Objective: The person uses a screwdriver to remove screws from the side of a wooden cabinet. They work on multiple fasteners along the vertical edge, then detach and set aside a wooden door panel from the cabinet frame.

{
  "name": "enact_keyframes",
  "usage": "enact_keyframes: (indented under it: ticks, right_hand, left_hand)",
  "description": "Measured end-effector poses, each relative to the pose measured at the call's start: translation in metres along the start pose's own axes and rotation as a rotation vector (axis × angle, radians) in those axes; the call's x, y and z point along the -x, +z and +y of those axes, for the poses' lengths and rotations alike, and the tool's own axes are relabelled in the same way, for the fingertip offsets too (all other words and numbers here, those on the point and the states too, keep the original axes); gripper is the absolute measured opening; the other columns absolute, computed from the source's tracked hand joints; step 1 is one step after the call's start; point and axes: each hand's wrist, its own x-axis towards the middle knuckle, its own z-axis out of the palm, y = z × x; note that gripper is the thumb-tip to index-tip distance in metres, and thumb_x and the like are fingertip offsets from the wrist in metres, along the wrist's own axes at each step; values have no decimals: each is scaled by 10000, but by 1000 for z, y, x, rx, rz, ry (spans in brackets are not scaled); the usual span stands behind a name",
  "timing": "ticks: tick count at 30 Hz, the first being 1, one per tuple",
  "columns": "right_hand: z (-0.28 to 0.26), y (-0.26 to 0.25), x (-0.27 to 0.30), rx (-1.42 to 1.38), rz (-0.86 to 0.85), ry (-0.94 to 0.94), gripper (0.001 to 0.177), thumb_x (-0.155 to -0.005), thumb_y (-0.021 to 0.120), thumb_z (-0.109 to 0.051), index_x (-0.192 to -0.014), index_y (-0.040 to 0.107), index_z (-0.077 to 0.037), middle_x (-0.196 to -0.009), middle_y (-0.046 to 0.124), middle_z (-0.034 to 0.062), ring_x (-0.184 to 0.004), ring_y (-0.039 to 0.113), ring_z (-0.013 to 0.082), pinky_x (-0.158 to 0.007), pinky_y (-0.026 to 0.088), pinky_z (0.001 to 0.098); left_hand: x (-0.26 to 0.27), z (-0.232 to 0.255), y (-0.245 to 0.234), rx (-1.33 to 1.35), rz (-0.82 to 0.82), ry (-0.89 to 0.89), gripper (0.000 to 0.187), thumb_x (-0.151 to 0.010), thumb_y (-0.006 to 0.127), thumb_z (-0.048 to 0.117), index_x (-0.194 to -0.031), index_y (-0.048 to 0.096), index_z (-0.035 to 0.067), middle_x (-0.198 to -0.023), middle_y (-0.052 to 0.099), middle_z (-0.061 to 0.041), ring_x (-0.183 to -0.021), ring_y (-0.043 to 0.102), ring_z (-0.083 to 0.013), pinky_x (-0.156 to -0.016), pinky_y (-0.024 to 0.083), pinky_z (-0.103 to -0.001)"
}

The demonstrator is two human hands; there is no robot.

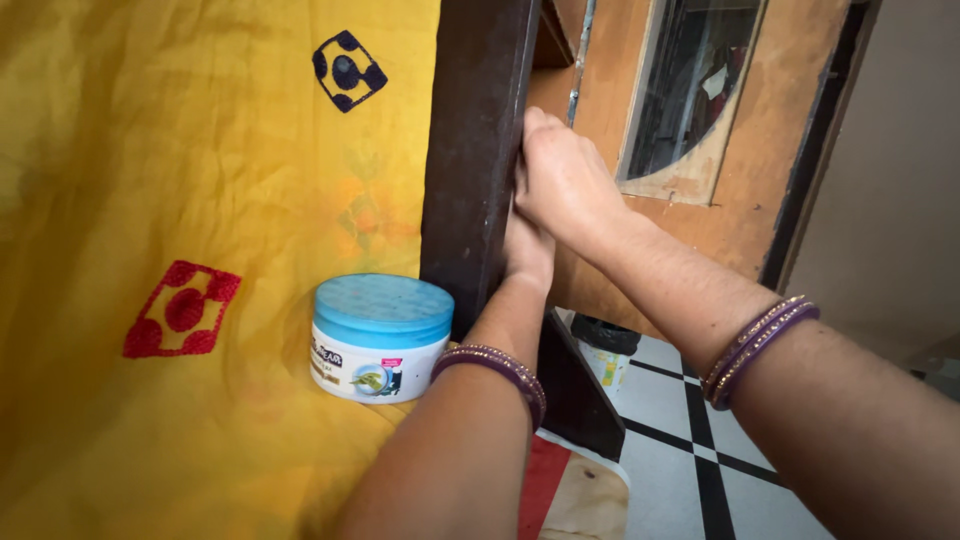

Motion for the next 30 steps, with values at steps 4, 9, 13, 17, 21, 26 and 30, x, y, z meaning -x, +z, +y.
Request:
enact_keyframes:
  ticks: [4,9,13,17,21,26,30]
  right_hand:
    - [-5,-1,-3,-35,-53,-25,302,-836,651,-85,-1096,595,59,-1061,670,308,-975,653,488,-854,535,525]
    - [-5,-1,-3,-8,-11,-23,253,-864,642,-68,-1088,625,47,-1062,665,307,-966,646,499,-853,530,535]
    - [-6,5,-1,1,0,-22,290,-825,628,-41,-1104,627,42,-1103,647,307,-994,632,501,-866,531,534]
    - [-9,3,0,-51,-6,-78,365,-786,637,-38,-1138,607,56,-1114,640,308,-1060,607,498,-876,516,547]
    - [-13,-3,-2,-96,-65,-58,331,-858,695,-112,-1143,609,33,-1134,625,307,-1051,605,494,-873,512,547]
    - [-14,-2,-1,14,-21,33,407,-774,651,-13,-1154,542,85,-1101,577,300,-961,616,498,-842,525,532]
    - [-12,3,4,76,3,32,279,-825,635,9,-1088,558,63,-1084,578,280,-967,622,493,-842,523,535]
  left_hand:
    - [3,-3,-9,-57,73,-118,527,-1044,349,310,-1509,363,64,-1579,359,-127,-1458,323,-239,-1200,278,-389]
    - [0,-4,-14,-270,-66,-111,521,-1100,324,289,-1560,335,43,-1611,331,-138,-1480,294,-244,-1212,243,-386]
    - [1,-1,-15,-273,-38,-69,498,-1087,360,273,-1527,368,42,-1570,374,-140,-1444,339,-246,-1189,278,-384]
    - [-1,-1,-15,-182,11,-102,475,-1073,396,257,-1495,400,40,-1528,417,-142,-1408,385,-248,-1165,313,-382]
    - [2,-3,-14,-142,17,-107,452,-1060,432,241,-1463,433,38,-1486,461,-144,-1372,430,-250,-1141,348,-379]
    - [1,0,-15,-81,37,-101,423,-1043,477,221,-1423,474,36,-1434,515,-146,-1327,487,-252,-1112,391,-376]
    - [0,-3,-20,-38,62,-107,400,-1029,513,205,-1391,507,35,-1392,558,-148,-1291,532,-254,-1088,426,-374]
